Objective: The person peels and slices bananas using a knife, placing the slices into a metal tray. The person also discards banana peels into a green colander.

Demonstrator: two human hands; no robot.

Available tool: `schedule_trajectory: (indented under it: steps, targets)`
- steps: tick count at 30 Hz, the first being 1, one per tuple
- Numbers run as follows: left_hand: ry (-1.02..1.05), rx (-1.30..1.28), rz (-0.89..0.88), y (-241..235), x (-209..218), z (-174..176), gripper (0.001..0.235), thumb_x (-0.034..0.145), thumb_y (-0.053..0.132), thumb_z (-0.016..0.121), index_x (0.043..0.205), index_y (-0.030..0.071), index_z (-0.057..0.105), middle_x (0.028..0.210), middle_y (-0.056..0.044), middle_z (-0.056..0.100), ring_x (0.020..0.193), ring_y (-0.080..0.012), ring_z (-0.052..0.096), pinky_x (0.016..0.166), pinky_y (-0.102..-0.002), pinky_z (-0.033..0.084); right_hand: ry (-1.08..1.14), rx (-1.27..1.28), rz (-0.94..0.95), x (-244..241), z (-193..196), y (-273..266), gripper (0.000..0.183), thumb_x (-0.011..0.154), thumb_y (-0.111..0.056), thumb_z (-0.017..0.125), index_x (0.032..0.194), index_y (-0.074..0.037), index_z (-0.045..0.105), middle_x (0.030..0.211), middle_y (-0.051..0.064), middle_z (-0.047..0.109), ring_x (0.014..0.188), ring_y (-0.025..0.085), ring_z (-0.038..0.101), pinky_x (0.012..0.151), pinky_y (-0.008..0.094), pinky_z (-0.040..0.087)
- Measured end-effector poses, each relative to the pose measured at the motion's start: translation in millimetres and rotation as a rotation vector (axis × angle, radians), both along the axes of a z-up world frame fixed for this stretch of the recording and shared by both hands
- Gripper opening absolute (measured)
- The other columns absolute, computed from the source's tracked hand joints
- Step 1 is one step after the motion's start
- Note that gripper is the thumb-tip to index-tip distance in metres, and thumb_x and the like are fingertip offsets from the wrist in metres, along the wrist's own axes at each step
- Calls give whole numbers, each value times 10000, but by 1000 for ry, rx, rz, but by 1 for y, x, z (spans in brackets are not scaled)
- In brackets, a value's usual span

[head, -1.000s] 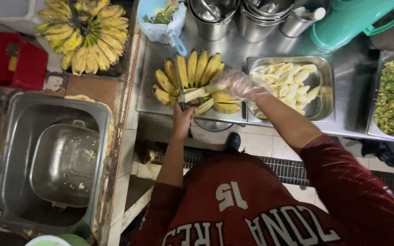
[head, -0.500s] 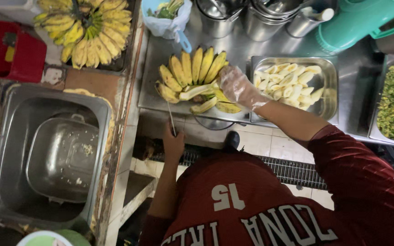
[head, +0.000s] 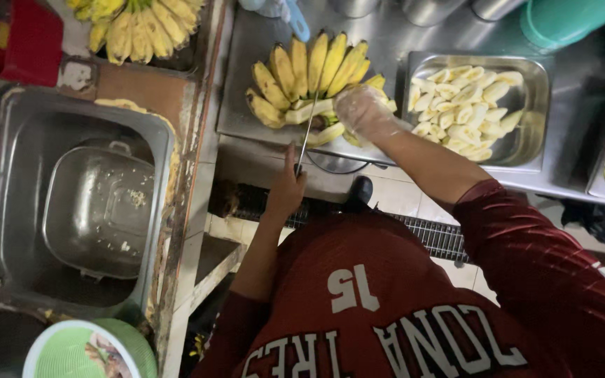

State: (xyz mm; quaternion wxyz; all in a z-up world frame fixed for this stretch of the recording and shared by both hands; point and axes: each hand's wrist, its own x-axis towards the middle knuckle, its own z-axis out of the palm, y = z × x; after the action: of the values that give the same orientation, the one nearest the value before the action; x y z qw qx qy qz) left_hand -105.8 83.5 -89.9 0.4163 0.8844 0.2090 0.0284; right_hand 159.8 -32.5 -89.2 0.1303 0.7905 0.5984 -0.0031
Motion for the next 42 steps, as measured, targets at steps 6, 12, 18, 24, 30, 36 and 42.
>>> schedule_trajectory:
  steps: [6,12,18,24,30,36,42]
  targets:
    - [247,67,97,0,5,17,707,955,171,593,1592,64,304,928,-263,707,792,-444,690,695,-539,530,-667,-14,100,21,-57,-39,150,946,-151,632,976,-22,703,871,93,689,778,220,675,664,364,562]
    - [-8,177,112,-11,26,37,448,974,225,631,1355,-1,564,989,-276,716,896,-442,702,738,-515,557,152,533,-226,24,-73,-40,414,799,-386,762,1003,-31,702,986,130,719,928,289,703,802,416,586]
    - [259,169,7,-38,70,80,395,1048,339,531,1283,24,568,869,-215,723,793,-443,716,647,-541,553,1337,1070,-652,9,1,-95,557,943,-397,777,1325,-71,534,1120,141,703,859,224,681,753,344,576]
    - [8,197,-341,-109,114,98,353,1048,359,538,1132,28,626,841,-211,722,766,-441,704,652,-546,544,2070,1853,-757,-7,51,-161,431,1029,-398,584,1325,-88,543,1090,106,687,811,239,704,683,364,599]
    - [78,263,-554,-155,145,116,349,1037,328,522,1114,-6,585,818,-230,712,747,-412,713,654,-520,564,2031,2194,-797,13,45,-193,440,1085,-464,454,1184,-56,584,912,137,692,723,262,691,637,394,606]
    - [12,295,-652,-173,143,136,351,1049,227,503,1183,-97,508,844,-268,707,753,-424,717,640,-501,576,2081,2113,-450,22,46,-218,401,1174,-447,469,1125,-73,604,895,101,653,709,215,630,612,345,538]
    - [134,331,-631,-212,200,119,367,1073,273,467,1167,-81,486,847,-271,707,741,-428,726,611,-504,578,2198,2198,-773,34,52,-222,570,1034,-653,430,988,-113,605,791,72,649,611,231,626,547,352,552]
